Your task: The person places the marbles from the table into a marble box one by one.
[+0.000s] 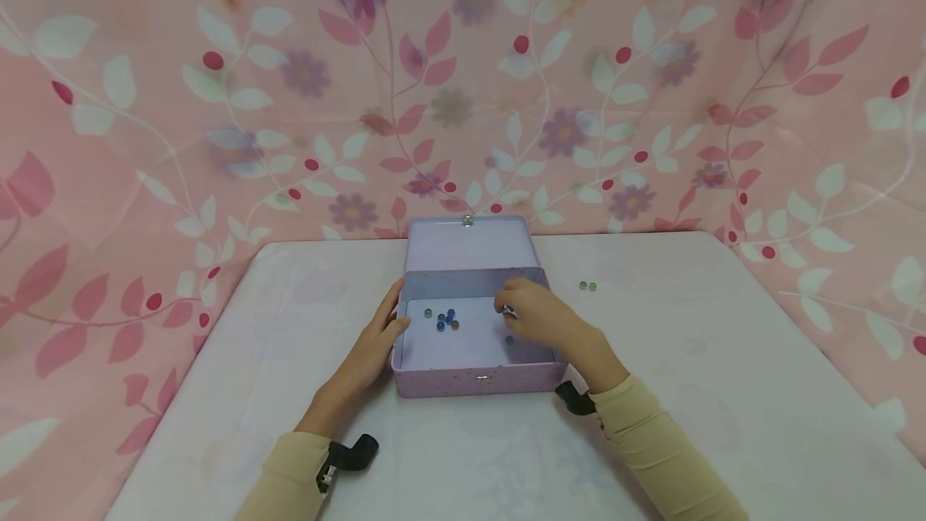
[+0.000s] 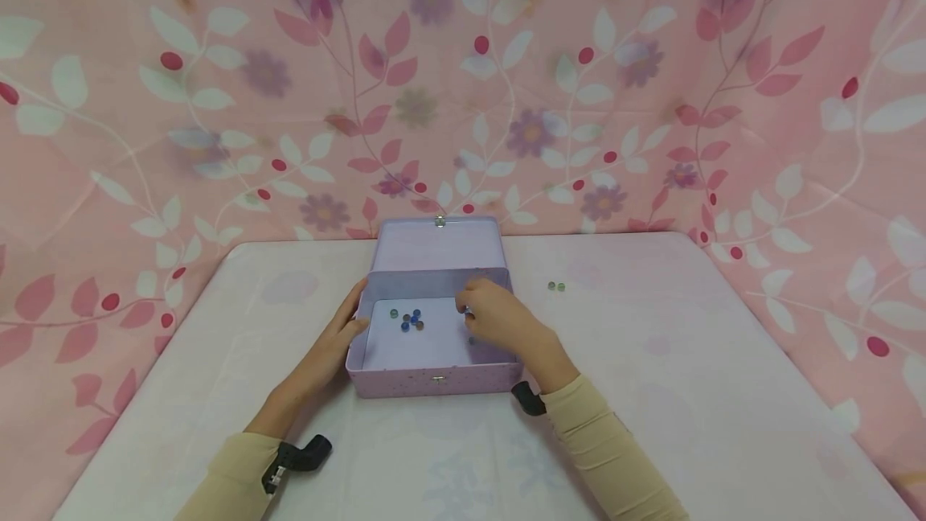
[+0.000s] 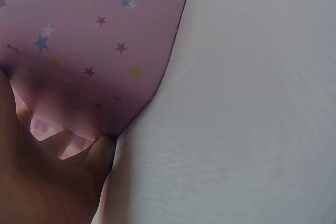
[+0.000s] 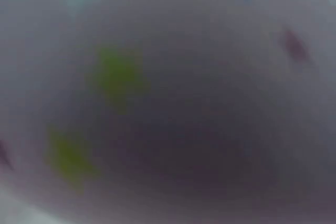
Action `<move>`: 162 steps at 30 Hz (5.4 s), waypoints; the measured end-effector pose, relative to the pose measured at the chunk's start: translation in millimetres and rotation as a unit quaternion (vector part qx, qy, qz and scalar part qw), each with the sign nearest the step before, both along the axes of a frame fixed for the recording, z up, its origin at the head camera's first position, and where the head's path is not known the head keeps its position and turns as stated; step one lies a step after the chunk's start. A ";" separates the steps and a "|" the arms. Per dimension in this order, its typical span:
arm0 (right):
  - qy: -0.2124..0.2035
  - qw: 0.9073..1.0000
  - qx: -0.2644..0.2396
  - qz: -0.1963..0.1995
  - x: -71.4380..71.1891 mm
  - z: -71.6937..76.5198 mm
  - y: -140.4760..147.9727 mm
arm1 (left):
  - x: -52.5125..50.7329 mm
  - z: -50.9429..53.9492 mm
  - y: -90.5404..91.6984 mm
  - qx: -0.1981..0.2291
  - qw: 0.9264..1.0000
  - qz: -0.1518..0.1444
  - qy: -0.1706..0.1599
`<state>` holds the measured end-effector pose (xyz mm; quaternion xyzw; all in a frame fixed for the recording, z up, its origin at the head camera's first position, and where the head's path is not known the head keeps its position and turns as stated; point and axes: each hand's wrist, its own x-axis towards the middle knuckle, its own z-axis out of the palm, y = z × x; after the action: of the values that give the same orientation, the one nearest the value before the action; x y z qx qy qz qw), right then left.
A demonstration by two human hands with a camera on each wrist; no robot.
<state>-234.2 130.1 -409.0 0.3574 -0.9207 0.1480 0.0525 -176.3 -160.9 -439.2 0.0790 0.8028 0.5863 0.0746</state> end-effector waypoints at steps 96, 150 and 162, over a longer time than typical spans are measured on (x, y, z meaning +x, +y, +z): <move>-0.019 0.984 -0.069 -0.165 -49.9 1.5 104.6 | 2.9 3.7 2.2 -0.007 1.000 -0.001 0.019; -0.093 0.965 -0.018 -0.244 -55.9 -32.4 133.8 | 1.8 2.7 1.7 -0.021 1.000 0.001 0.015; -0.109 0.966 0.001 -0.234 -53.3 -22.7 131.3 | 1.7 2.6 1.8 -0.014 1.000 0.000 0.012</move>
<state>-287.5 261.4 -431.7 0.1140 -0.9789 0.1687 -0.0152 -174.6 -159.1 -436.6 0.0851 0.8116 0.5742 0.0664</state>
